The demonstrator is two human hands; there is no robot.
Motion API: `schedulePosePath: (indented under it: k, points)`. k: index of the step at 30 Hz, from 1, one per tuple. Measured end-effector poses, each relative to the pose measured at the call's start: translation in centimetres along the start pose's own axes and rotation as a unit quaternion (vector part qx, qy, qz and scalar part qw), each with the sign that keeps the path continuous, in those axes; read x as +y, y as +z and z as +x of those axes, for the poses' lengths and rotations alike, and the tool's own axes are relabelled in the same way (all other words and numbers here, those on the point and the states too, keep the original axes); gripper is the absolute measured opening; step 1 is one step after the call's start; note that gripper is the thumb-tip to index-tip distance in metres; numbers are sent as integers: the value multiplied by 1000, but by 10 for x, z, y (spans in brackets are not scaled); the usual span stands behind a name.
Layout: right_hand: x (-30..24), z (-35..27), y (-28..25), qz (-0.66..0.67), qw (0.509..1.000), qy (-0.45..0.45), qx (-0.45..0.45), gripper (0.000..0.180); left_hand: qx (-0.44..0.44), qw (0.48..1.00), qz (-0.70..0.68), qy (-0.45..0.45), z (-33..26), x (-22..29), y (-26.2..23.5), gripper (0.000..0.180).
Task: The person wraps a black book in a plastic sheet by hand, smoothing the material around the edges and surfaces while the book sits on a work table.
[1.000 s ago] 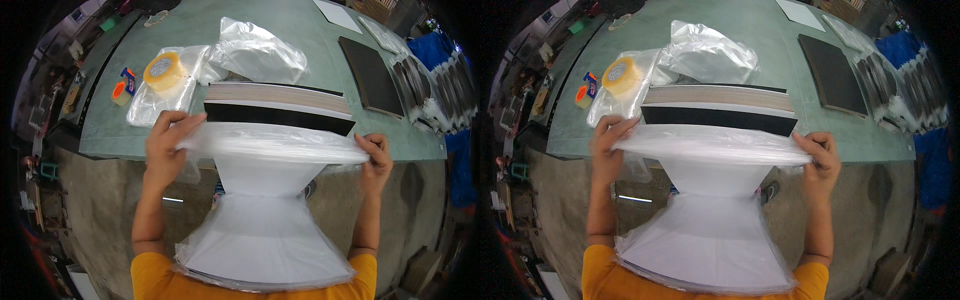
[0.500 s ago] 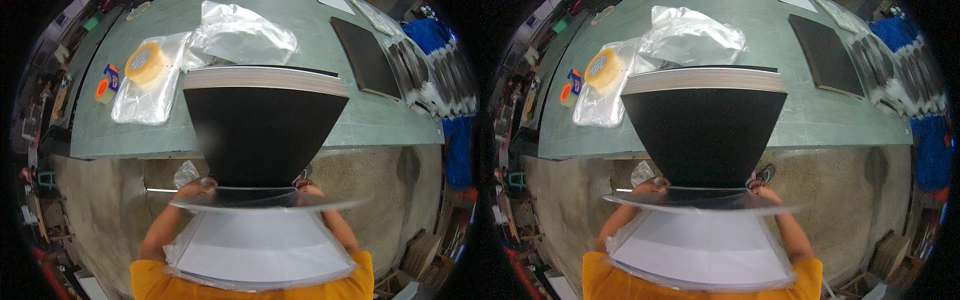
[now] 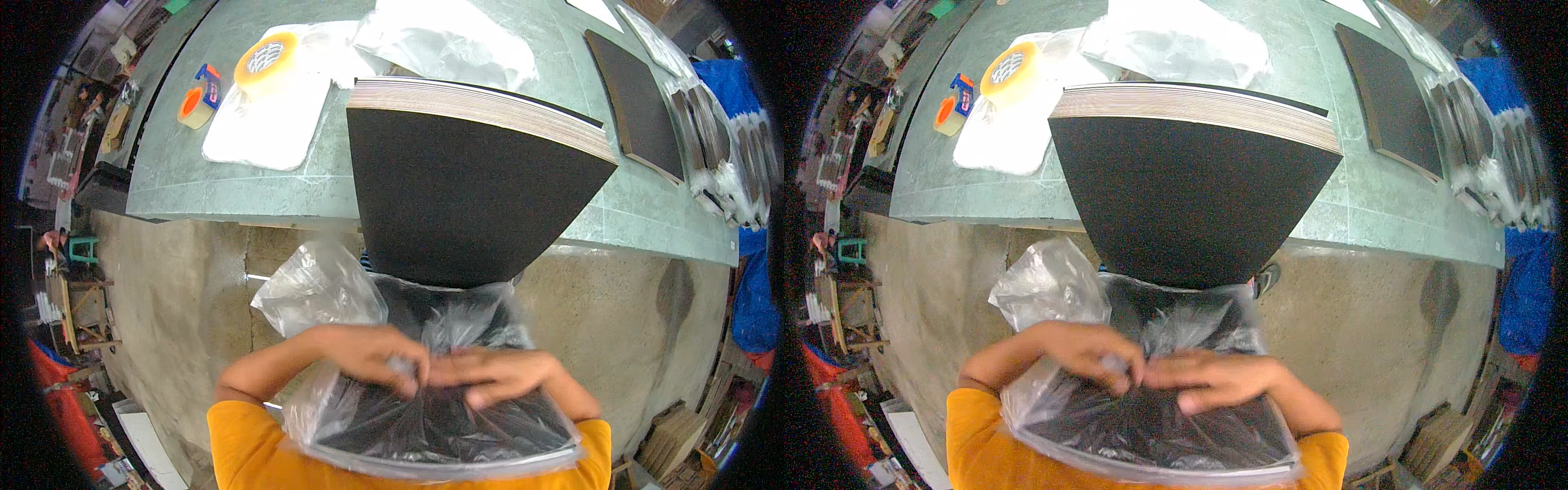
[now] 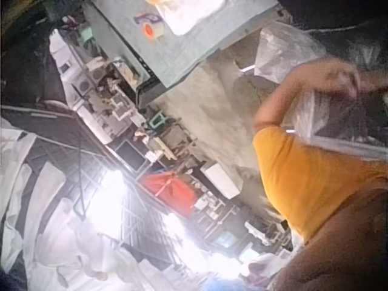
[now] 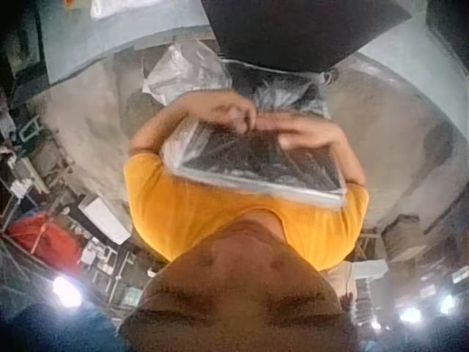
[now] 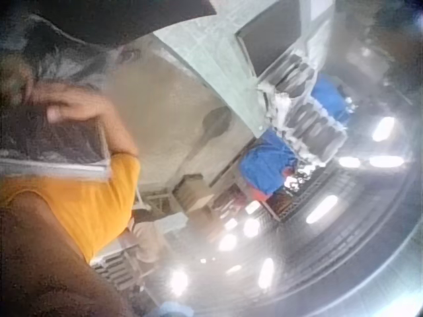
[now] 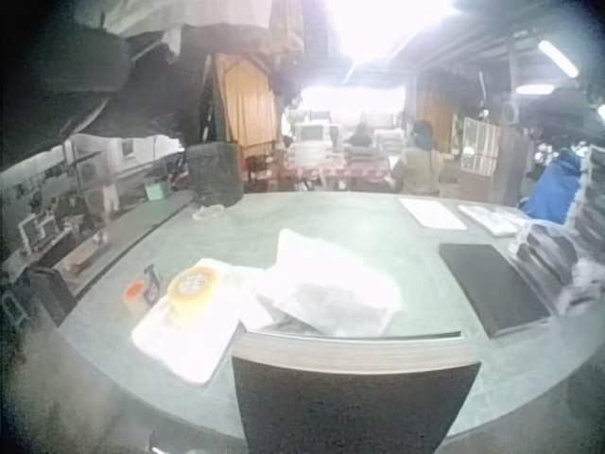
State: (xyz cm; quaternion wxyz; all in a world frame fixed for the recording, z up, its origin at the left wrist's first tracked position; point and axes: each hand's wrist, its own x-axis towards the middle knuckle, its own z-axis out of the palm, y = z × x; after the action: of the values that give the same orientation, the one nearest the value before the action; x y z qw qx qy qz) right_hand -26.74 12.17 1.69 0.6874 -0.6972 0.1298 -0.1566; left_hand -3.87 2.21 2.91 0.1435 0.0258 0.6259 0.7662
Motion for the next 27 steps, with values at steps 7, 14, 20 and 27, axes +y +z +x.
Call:
schedulePosePath:
  k: [7, 14, 20, 27]
  points:
    - [113, -2, -3, -140, 947, 282, 59, 71, 331, 897, 253, -147, 28, -159, -53, 31]
    - [-5, 41, -62, 21, 833, 21, 553, 41, 398, 791, 391, 249, 67, 71, -74, 49]
    - [-38, 13, -66, 62, 828, -10, 558, 32, 549, 817, 84, 157, 28, 88, -77, 22]
    - [-28, 2, -59, -80, 908, 22, 410, 33, 570, 787, 229, 55, 8, 77, -74, 12]
